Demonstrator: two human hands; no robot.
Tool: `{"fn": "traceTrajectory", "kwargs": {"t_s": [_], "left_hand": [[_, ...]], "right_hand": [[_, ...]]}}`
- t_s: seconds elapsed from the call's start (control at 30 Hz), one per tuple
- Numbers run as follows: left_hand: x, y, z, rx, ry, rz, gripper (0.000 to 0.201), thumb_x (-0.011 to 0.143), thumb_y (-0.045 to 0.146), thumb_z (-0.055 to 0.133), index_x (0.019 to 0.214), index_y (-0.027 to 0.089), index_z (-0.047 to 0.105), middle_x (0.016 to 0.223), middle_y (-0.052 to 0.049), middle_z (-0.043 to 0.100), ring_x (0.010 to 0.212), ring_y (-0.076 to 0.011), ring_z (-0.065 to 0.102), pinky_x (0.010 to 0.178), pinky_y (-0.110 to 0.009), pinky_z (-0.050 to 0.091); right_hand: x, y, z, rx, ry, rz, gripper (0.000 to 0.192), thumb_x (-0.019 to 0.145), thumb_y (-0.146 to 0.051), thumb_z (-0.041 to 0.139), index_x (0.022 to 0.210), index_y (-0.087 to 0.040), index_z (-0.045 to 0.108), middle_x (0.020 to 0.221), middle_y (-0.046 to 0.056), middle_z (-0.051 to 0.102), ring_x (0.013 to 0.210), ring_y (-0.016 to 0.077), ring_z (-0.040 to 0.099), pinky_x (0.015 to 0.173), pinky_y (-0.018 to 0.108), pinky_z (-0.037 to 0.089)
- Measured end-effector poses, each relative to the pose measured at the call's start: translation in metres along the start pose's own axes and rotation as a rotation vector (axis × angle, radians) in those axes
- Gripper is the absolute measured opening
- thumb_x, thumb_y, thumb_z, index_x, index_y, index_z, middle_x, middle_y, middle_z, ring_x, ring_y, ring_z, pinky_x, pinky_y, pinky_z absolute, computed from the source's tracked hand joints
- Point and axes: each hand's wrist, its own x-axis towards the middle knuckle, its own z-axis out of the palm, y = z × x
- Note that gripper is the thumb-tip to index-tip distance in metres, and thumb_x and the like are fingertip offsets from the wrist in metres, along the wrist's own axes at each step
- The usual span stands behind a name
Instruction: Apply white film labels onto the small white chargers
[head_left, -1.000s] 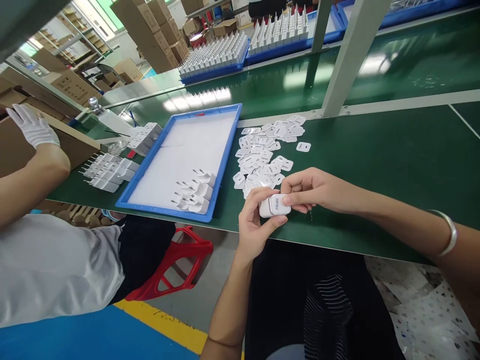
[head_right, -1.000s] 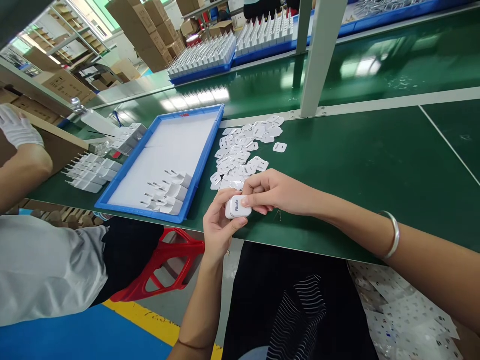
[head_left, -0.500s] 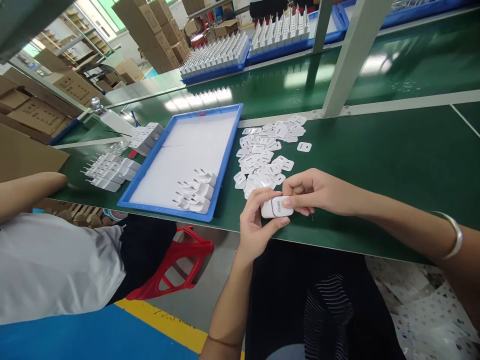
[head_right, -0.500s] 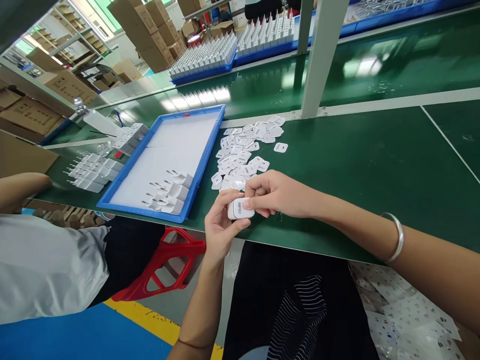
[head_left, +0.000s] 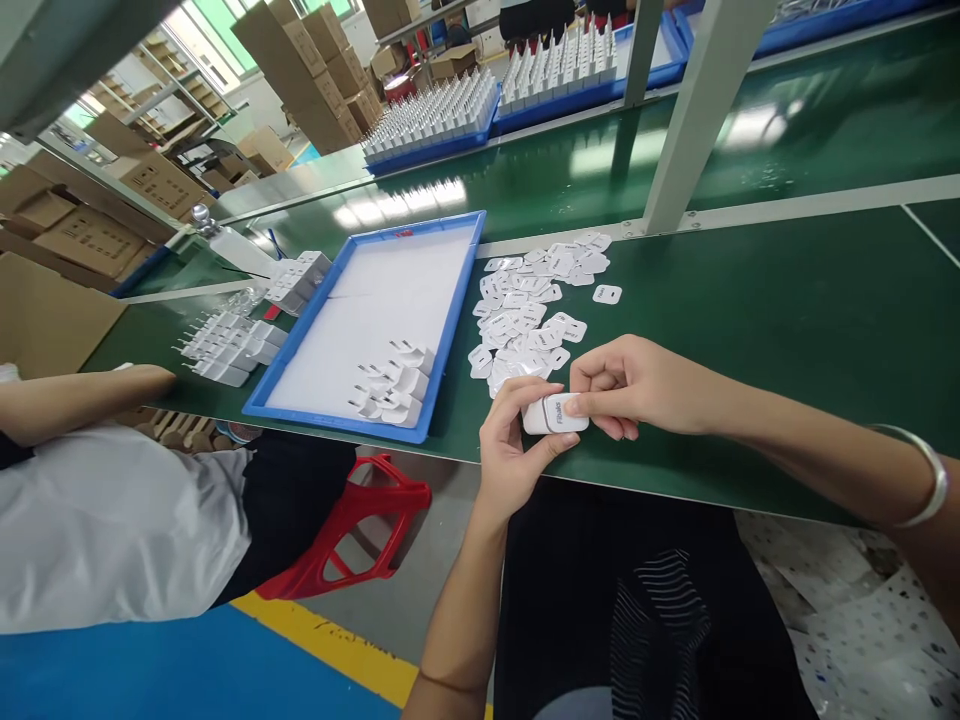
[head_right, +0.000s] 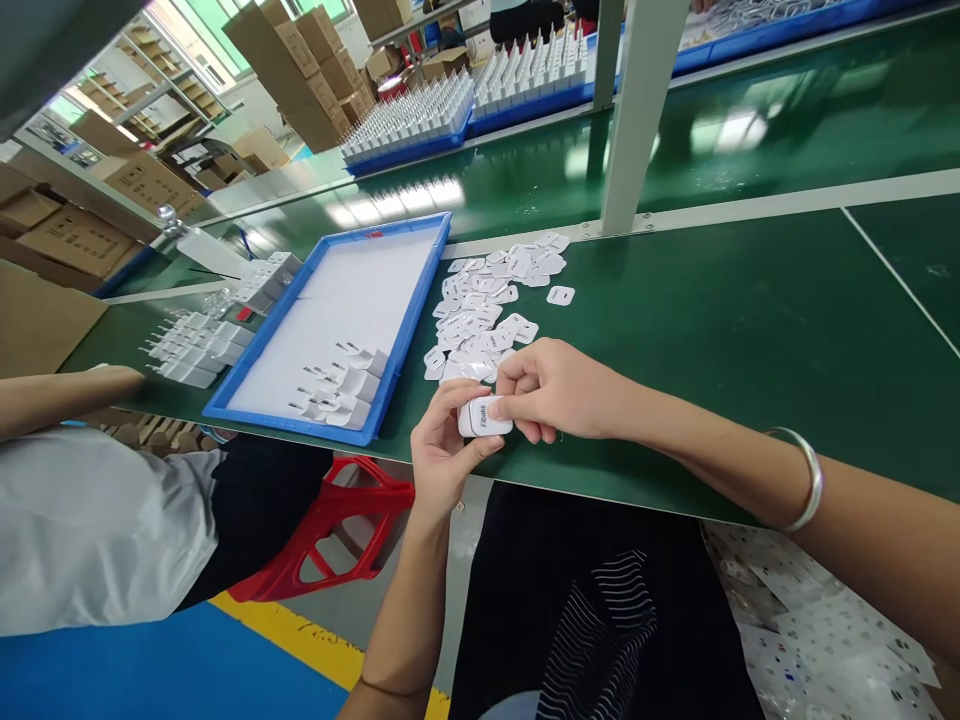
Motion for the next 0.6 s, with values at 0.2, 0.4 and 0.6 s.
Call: {"fn": "traceTrajectory", "kwargs": {"t_s": [0.2, 0.4, 0.6], "left_hand": [[0.0004, -0.0005, -0.0001, 0.009, -0.009, -0.001, 0.041, 0.073, 0.025, 0.085, 0.111, 0.026, 0.072, 0.105, -0.006, 0.063, 0.102, -0.0215, 0.059, 0.091, -0.036, 0.049], [0.0002, -0.0003, -0.0003, -0.013, -0.024, -0.009, 0.041, 0.072, 0.022, 0.085, 0.111, 0.026, 0.072, 0.105, -0.005, 0.063, 0.102, -0.0204, 0.058, 0.090, -0.034, 0.048], [0.0008, 0.0001, -0.0003, -0.013, -0.028, -0.015, 0.040, 0.071, 0.025, 0.086, 0.109, 0.025, 0.073, 0.105, -0.006, 0.064, 0.101, -0.0212, 0.060, 0.090, -0.035, 0.049]], "right_hand": [[-0.0002, 0.0002, -0.0009, 0.011, -0.002, 0.005, 0.025, 0.079, -0.028, 0.074, 0.062, -0.017, 0.059, 0.046, -0.003, 0.058, 0.040, 0.0079, 0.050, 0.044, 0.021, 0.038], [-0.0003, 0.0001, -0.0022, 0.031, -0.030, 0.043, 0.025, 0.078, -0.030, 0.075, 0.063, -0.017, 0.061, 0.047, -0.002, 0.059, 0.041, 0.0082, 0.051, 0.045, 0.021, 0.041], [0.0001, -0.0010, -0.0032, 0.025, -0.052, 0.029, 0.026, 0.079, -0.031, 0.075, 0.063, -0.017, 0.061, 0.048, -0.002, 0.059, 0.042, 0.0084, 0.052, 0.046, 0.021, 0.043]]}}
